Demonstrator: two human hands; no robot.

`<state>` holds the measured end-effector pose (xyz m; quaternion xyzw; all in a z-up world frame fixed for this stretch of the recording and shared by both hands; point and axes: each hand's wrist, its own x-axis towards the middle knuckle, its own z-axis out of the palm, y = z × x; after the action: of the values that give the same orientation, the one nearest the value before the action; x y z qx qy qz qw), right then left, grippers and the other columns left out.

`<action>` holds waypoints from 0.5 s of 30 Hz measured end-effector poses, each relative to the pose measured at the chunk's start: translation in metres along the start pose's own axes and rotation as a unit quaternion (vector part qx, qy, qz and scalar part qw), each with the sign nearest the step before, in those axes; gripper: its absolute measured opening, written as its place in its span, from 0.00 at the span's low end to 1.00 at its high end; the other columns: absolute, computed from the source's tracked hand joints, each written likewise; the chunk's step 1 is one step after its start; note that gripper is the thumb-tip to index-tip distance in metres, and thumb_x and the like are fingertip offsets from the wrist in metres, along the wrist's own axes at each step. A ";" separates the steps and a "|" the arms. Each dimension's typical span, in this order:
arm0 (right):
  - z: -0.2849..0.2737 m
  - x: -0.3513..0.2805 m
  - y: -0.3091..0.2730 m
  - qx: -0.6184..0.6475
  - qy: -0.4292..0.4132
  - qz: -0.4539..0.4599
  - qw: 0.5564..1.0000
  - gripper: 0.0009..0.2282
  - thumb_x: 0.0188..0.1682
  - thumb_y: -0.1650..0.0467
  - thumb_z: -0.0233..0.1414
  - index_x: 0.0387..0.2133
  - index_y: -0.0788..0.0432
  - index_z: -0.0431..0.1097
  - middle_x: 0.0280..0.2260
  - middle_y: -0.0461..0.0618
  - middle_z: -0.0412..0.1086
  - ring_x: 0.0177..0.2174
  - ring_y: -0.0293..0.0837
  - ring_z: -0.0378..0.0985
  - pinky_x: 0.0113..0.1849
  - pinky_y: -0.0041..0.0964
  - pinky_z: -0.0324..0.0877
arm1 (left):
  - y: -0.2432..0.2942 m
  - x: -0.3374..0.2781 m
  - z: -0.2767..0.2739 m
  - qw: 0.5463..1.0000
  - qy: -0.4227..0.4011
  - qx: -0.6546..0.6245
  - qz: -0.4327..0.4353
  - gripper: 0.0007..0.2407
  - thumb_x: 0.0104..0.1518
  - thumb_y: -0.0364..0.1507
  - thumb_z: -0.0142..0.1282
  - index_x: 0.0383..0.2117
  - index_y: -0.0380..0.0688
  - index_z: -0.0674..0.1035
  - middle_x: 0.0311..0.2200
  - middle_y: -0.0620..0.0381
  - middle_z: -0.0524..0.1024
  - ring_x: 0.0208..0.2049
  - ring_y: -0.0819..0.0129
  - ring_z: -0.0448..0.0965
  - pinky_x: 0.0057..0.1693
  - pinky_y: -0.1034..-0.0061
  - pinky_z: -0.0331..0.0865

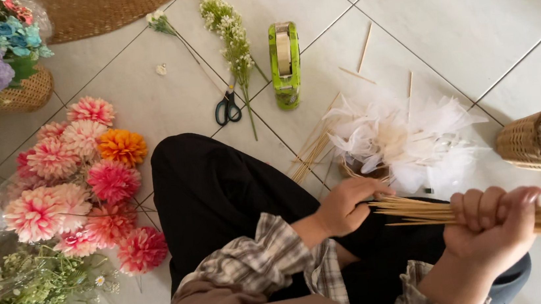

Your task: The person assembles floral arrangements by gathering stems of white and pink flowers, securing them with wooden sticks, and placing them into wicker baskets.

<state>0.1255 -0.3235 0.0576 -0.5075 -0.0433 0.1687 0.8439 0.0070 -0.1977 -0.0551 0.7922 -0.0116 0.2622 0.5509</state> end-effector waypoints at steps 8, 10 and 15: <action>0.044 -0.049 0.002 -0.043 -0.010 -0.083 0.996 0.14 0.51 0.66 0.40 0.18 0.51 0.45 0.11 0.41 0.35 0.13 0.33 0.37 0.19 0.32 0.37 | 0.025 -0.011 0.019 0.647 0.320 -0.574 -0.387 0.21 0.62 0.43 0.39 0.44 0.36 0.75 0.39 0.44 0.77 0.34 0.63 0.78 0.45 0.75 0.68; 0.044 -0.053 0.011 -0.013 -0.064 -0.068 0.996 0.13 0.49 0.68 0.42 0.17 0.51 0.45 0.10 0.42 0.38 0.12 0.34 0.39 0.19 0.32 0.39 | 0.022 -0.014 0.017 0.621 0.285 -0.626 -0.376 0.21 0.62 0.43 0.41 0.44 0.34 0.75 0.39 0.43 0.77 0.34 0.62 0.79 0.44 0.75 0.71; 0.045 -0.058 0.022 0.018 -0.154 -0.069 0.985 0.14 0.49 0.70 0.44 0.17 0.52 0.45 0.10 0.41 0.41 0.11 0.34 0.42 0.19 0.30 0.43 | 0.016 -0.016 0.011 0.549 0.236 -0.705 -0.381 0.18 0.63 0.39 0.44 0.46 0.35 0.76 0.41 0.48 0.78 0.33 0.64 0.80 0.41 0.77 0.73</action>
<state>0.0548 -0.2948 0.0655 -0.4557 -0.2048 0.1872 0.8458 -0.0067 -0.2183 -0.0508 -0.0106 0.2411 0.1131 0.9638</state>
